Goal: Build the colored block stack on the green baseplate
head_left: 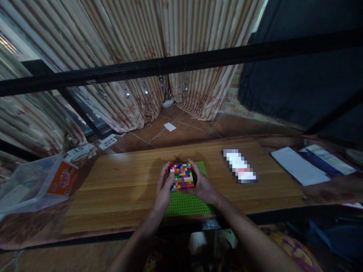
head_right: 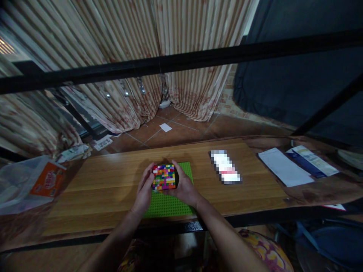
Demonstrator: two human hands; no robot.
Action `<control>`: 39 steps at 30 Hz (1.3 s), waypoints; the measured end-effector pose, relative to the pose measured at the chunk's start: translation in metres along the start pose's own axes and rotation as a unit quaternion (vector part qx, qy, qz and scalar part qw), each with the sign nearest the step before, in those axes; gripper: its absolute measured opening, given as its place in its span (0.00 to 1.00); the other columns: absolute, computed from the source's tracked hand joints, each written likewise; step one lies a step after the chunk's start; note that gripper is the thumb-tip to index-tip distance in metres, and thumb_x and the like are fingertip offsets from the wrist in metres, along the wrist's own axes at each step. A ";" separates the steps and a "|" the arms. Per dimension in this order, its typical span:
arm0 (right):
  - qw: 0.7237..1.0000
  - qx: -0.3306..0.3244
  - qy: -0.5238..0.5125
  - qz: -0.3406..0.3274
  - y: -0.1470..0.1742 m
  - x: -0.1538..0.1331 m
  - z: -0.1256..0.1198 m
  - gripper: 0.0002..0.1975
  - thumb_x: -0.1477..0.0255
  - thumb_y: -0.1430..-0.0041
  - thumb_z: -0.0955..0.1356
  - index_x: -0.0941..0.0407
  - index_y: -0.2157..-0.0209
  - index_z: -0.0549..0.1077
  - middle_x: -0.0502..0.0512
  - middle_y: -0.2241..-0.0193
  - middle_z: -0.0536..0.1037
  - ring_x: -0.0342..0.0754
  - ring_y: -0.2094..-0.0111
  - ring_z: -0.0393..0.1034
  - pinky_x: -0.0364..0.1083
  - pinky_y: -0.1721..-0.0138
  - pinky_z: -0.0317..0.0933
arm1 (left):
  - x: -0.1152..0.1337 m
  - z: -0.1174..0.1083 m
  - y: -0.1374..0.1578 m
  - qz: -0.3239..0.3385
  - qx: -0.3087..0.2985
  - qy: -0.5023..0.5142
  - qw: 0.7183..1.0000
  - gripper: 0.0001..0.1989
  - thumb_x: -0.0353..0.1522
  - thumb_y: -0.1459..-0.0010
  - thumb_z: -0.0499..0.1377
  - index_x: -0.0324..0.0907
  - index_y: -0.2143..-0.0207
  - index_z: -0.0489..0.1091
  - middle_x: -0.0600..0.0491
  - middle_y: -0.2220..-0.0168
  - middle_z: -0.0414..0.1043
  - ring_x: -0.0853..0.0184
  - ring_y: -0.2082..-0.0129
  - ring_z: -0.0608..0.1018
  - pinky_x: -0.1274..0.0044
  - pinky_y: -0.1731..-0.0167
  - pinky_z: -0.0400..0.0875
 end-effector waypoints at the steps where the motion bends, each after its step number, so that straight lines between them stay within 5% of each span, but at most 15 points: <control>1: 1.000 -0.001 0.001 -0.005 -0.001 0.000 0.001 0.57 0.68 0.64 0.77 0.50 0.35 0.47 0.59 0.41 0.62 0.53 0.43 0.61 0.52 0.44 0.57 | -0.002 0.000 0.000 -0.003 0.001 -0.008 1.000 0.25 0.43 0.43 0.57 0.46 0.45 0.64 0.50 0.40 0.63 0.61 0.39 0.63 0.70 0.40 0.58; 14: 0.999 -0.048 0.004 -0.001 -0.007 0.001 0.004 0.61 0.66 0.65 0.78 0.49 0.34 0.42 0.60 0.39 0.59 0.56 0.42 0.59 0.55 0.43 0.56 | 0.002 0.000 0.008 -0.015 0.010 -0.094 0.995 0.27 0.42 0.42 0.56 0.49 0.40 0.57 0.51 0.37 0.57 0.60 0.38 0.61 0.69 0.41 0.60; 18: 0.998 -0.037 -0.047 0.007 -0.010 0.002 0.003 0.50 0.60 0.54 0.74 0.49 0.35 0.46 0.59 0.38 0.58 0.54 0.39 0.55 0.56 0.40 0.50 | 0.006 -0.001 -0.002 -0.011 0.025 -0.109 0.994 0.26 0.43 0.41 0.54 0.49 0.41 0.58 0.50 0.38 0.59 0.59 0.39 0.62 0.69 0.41 0.59; 22: 0.990 0.049 -0.124 0.046 -0.017 0.011 -0.005 0.34 0.57 0.46 0.68 0.48 0.40 0.55 0.57 0.42 0.64 0.50 0.40 0.57 0.54 0.40 0.51 | 0.020 -0.002 -0.021 0.018 0.040 -0.199 0.979 0.25 0.44 0.39 0.51 0.48 0.41 0.58 0.50 0.37 0.58 0.61 0.37 0.59 0.67 0.37 0.51; 27: 0.986 0.115 -0.113 0.045 -0.022 0.011 -0.021 0.23 0.64 0.49 0.69 0.51 0.50 0.65 0.51 0.62 0.74 0.48 0.57 0.69 0.51 0.50 0.60 | 0.053 0.022 -0.040 0.120 -0.017 -0.441 0.889 0.24 0.43 0.37 0.45 0.41 0.43 0.61 0.44 0.42 0.63 0.57 0.40 0.62 0.61 0.40 0.53; 32: 0.989 0.048 -0.108 0.088 -0.019 0.004 -0.024 0.19 0.72 0.56 0.67 0.53 0.58 0.68 0.44 0.77 0.69 0.42 0.76 0.63 0.44 0.72 0.58 | 0.055 0.054 -0.038 0.171 -0.072 -0.602 0.777 0.22 0.42 0.36 0.44 0.40 0.50 0.68 0.40 0.50 0.71 0.52 0.46 0.68 0.54 0.43 0.50; 39: 0.972 -0.088 -0.133 0.173 -0.009 0.007 -0.015 0.19 0.76 0.59 0.66 0.53 0.62 0.64 0.43 0.78 0.72 0.39 0.80 0.64 0.39 0.81 0.52 | 0.029 0.064 -0.035 0.126 -0.121 -0.677 0.715 0.24 0.42 0.35 0.40 0.38 0.62 0.71 0.41 0.64 0.75 0.56 0.60 0.76 0.66 0.56 0.63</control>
Point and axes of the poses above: each hand's wrist, its own y-axis away from the middle knuckle, its own z-axis out of the palm, x = y × z, the point moved 6 cm from there along -y, towards the middle knuckle
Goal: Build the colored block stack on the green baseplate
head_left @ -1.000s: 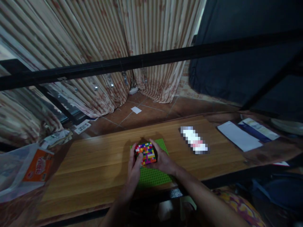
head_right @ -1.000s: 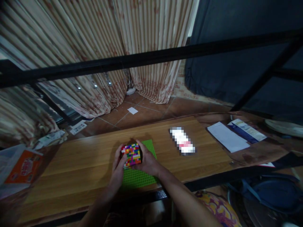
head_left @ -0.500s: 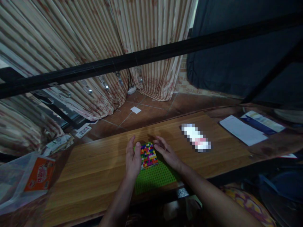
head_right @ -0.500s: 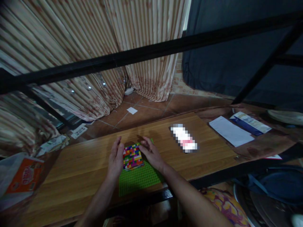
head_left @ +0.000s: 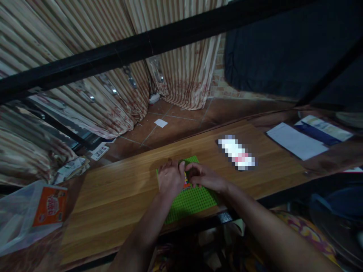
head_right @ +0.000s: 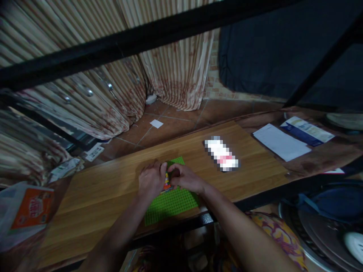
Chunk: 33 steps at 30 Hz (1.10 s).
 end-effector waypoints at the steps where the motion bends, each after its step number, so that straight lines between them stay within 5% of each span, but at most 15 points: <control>1: 1.000 -0.006 -0.006 0.003 0.000 0.001 0.000 0.19 0.76 0.60 0.67 0.53 0.62 0.63 0.43 0.77 0.72 0.40 0.80 0.65 0.39 0.81 0.53 | 0.000 0.000 0.000 -0.002 0.000 -0.004 1.000 0.24 0.42 0.35 0.40 0.38 0.61 0.71 0.41 0.63 0.75 0.56 0.60 0.76 0.66 0.57 0.64; 11: 0.997 -0.044 -0.055 -0.015 -0.002 0.003 0.002 0.18 0.77 0.59 0.69 0.53 0.63 0.63 0.43 0.77 0.74 0.39 0.79 0.67 0.40 0.76 0.59 | 0.002 -0.001 0.000 -0.006 -0.001 -0.028 1.000 0.25 0.42 0.35 0.39 0.38 0.60 0.71 0.41 0.61 0.74 0.56 0.59 0.75 0.67 0.57 0.64; 33: 0.992 -0.022 -0.125 0.017 -0.001 0.007 0.000 0.21 0.77 0.62 0.71 0.54 0.62 0.66 0.44 0.75 0.74 0.42 0.76 0.69 0.43 0.72 0.64 | 0.004 -0.003 0.000 -0.003 -0.009 -0.060 0.998 0.25 0.41 0.34 0.37 0.38 0.60 0.71 0.43 0.63 0.75 0.58 0.60 0.76 0.69 0.58 0.64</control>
Point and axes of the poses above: each hand's wrist, its own y-axis away from the middle knuckle, its own z-axis out of the palm, x = y × z, the point moved 6 cm from there along -y, towards the middle knuckle
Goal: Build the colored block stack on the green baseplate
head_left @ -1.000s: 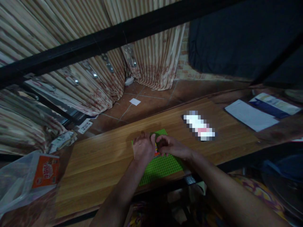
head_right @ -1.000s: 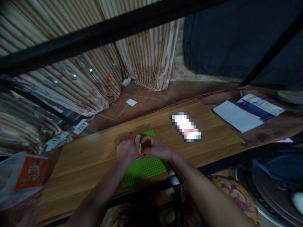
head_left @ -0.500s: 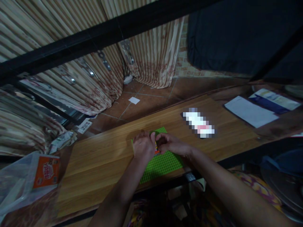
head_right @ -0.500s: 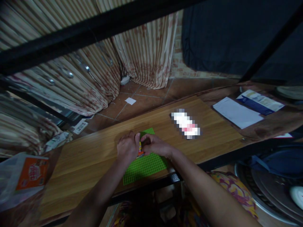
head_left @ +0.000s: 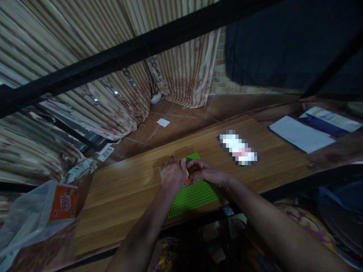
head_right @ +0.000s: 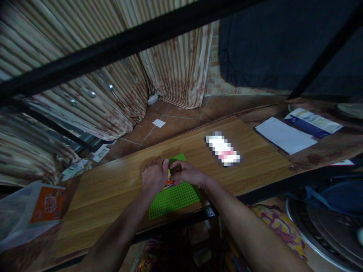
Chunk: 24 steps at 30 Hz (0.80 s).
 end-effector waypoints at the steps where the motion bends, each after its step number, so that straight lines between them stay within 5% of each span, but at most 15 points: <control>1: 1.000 0.001 -0.008 0.002 0.000 0.001 -0.002 0.20 0.77 0.62 0.71 0.54 0.63 0.66 0.44 0.75 0.74 0.41 0.76 0.70 0.44 0.71 0.65 | 0.000 0.000 0.000 0.000 0.002 -0.001 1.000 0.26 0.41 0.34 0.37 0.38 0.59 0.71 0.43 0.63 0.75 0.58 0.60 0.76 0.69 0.58 0.64; 5: 0.999 0.033 -0.022 -0.010 -0.001 0.004 -0.012 0.14 0.74 0.58 0.72 0.54 0.66 0.68 0.46 0.75 0.75 0.42 0.74 0.70 0.45 0.67 0.66 | 0.000 -0.001 0.001 -0.003 -0.002 -0.005 1.000 0.26 0.41 0.34 0.37 0.38 0.59 0.71 0.43 0.62 0.76 0.59 0.59 0.76 0.70 0.58 0.65; 9: 0.993 0.064 -0.004 -0.104 -0.005 -0.004 -0.015 0.11 0.74 0.56 0.71 0.55 0.66 0.72 0.50 0.68 0.78 0.44 0.65 0.72 0.49 0.56 0.65 | 0.000 -0.001 0.001 -0.001 -0.004 -0.002 1.000 0.25 0.40 0.34 0.37 0.38 0.59 0.71 0.43 0.62 0.76 0.59 0.59 0.77 0.70 0.57 0.65; 14: 0.978 0.047 0.054 -0.197 -0.006 -0.001 -0.003 0.20 0.78 0.54 0.67 0.53 0.56 0.73 0.52 0.56 0.77 0.48 0.51 0.69 0.55 0.43 0.57 | -0.002 0.001 -0.001 -0.008 0.001 0.003 1.000 0.26 0.39 0.34 0.36 0.38 0.59 0.71 0.42 0.63 0.76 0.58 0.59 0.77 0.69 0.58 0.66; 20: 0.954 0.044 0.166 -0.246 0.016 0.008 0.018 0.32 0.84 0.53 0.61 0.53 0.45 0.66 0.53 0.48 0.73 0.49 0.47 0.67 0.55 0.41 0.56 | -0.002 0.000 -0.001 -0.016 -0.006 0.008 1.000 0.27 0.40 0.34 0.36 0.37 0.61 0.72 0.42 0.64 0.76 0.58 0.60 0.78 0.70 0.59 0.66; 24: 0.932 0.116 0.251 -0.233 0.042 0.014 0.027 0.34 0.85 0.54 0.60 0.56 0.42 0.64 0.57 0.46 0.71 0.51 0.45 0.64 0.56 0.40 0.55 | -0.001 0.000 -0.001 -0.005 -0.003 -0.001 1.000 0.27 0.39 0.34 0.35 0.37 0.62 0.72 0.42 0.64 0.76 0.57 0.62 0.78 0.69 0.60 0.66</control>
Point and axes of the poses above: each hand's wrist, its own y-axis away from the middle knuckle, its own z-axis out of the palm, x = y × z, the point moved 6 cm from there along -y, towards the middle knuckle
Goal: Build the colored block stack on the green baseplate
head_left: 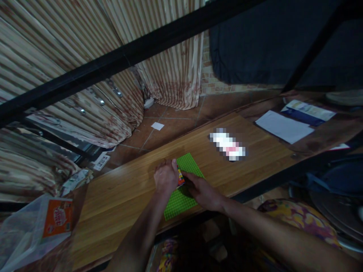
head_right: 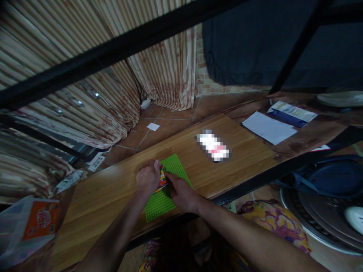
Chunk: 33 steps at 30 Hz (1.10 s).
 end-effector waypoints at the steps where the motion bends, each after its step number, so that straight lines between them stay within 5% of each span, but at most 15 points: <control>1: 1.000 0.004 0.015 0.007 0.006 -0.001 0.001 0.35 0.85 0.54 0.60 0.56 0.41 0.63 0.57 0.44 0.70 0.51 0.43 0.63 0.56 0.40 0.54 | 0.000 0.000 0.000 0.003 0.000 -0.001 1.000 0.27 0.39 0.34 0.35 0.37 0.62 0.72 0.42 0.64 0.76 0.57 0.62 0.78 0.69 0.60 0.66; 8: 0.999 0.006 0.042 0.014 0.020 -0.004 0.006 0.39 0.87 0.55 0.60 0.55 0.39 0.58 0.57 0.40 0.64 0.52 0.39 0.56 0.56 0.37 0.49 | -0.001 0.003 -0.003 -0.008 -0.015 -0.016 1.000 0.27 0.39 0.34 0.36 0.37 0.60 0.72 0.41 0.64 0.76 0.57 0.61 0.77 0.69 0.60 0.66; 33: 0.999 0.001 0.040 -0.005 -0.033 0.004 0.009 0.41 0.84 0.60 0.63 0.54 0.40 0.56 0.58 0.43 0.65 0.52 0.43 0.60 0.54 0.40 0.52 | -0.001 0.002 -0.002 0.019 0.013 0.003 1.000 0.26 0.39 0.34 0.36 0.39 0.63 0.72 0.43 0.65 0.76 0.57 0.62 0.77 0.69 0.59 0.66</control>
Point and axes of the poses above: each hand's wrist, its own y-axis away from the middle knuckle, its own z-axis out of the palm, x = y × z, the point moved 6 cm from there along -y, towards the middle knuckle
